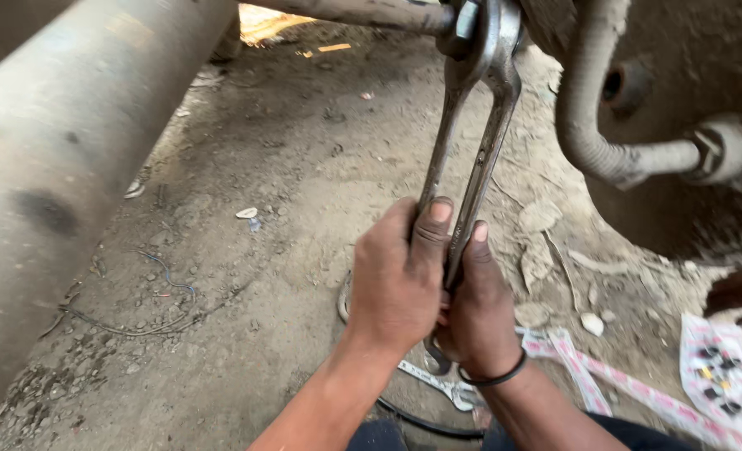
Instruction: The person uses two wrenches to tighten a nut on a pipe fitting under a vehicle. They repeatedly reposition the wrenches and apply force to secure the connection.
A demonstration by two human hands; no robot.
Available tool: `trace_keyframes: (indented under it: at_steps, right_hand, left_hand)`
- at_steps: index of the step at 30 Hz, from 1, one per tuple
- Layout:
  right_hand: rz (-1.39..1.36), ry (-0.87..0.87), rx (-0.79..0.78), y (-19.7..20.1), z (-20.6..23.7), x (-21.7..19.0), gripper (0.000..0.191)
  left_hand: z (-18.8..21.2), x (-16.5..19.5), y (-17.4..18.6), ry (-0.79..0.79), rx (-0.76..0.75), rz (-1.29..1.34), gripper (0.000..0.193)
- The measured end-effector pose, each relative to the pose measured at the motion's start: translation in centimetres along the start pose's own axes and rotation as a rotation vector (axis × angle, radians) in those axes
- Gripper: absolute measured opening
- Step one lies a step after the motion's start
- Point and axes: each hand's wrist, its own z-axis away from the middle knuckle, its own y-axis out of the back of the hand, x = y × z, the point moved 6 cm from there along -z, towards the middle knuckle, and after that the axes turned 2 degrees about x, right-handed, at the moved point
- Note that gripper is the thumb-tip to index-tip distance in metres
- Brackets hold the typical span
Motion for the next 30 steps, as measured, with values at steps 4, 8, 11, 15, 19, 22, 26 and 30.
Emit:
trace_keyframes:
  at_steps: [4, 8, 11, 15, 19, 22, 26, 30]
  right_hand:
    - [-0.101, 0.045, -0.126, 0.3, -2.0, 1.7, 0.066]
    - [-0.196, -0.412, 0.063, 1.4, -1.5, 6.5, 0.062]
    - [-0.315, -0.645, 0.121, 1.6, -0.7, 8.9, 0.055]
    - [-0.207, -0.259, -0.072, 1.1, -1.1, 5.0, 0.043]
    - [-0.353, -0.321, -0.237, 0.1, 2.2, -0.4, 0.033]
    - [-0.482, -0.405, -0.363, -0.9, 5.8, -2.9, 0.029]
    - [-0.215, -0.379, -0.111, 0.1, 6.0, -0.8, 0.029]
    - [-0.506, -0.467, -0.198, 0.0, 5.7, 0.8, 0.023]
  left_hand:
    - [1.8, 1.1, 1.6, 0.334, -0.088, 0.041, 0.03]
    - [4.2, 4.8, 2.2, 0.414, -0.226, 0.536, 0.027]
    - [5.5, 6.0, 3.3, 0.489, -0.231, 0.712, 0.042]
    - [8.0, 4.7, 5.6, 0.349, -0.209, 0.584, 0.047]
    - [10.9, 0.2, 5.8, -0.117, -0.144, 0.365, 0.033]
    - [11.6, -7.6, 2.5, 0.001, 0.025, 0.217, 0.02]
    - [11.8, -21.2, -5.3, 0.734, -0.003, 0.521, 0.016]
    - [14.6, -28.6, -9.3, 0.901, -0.096, 0.357, 0.016]
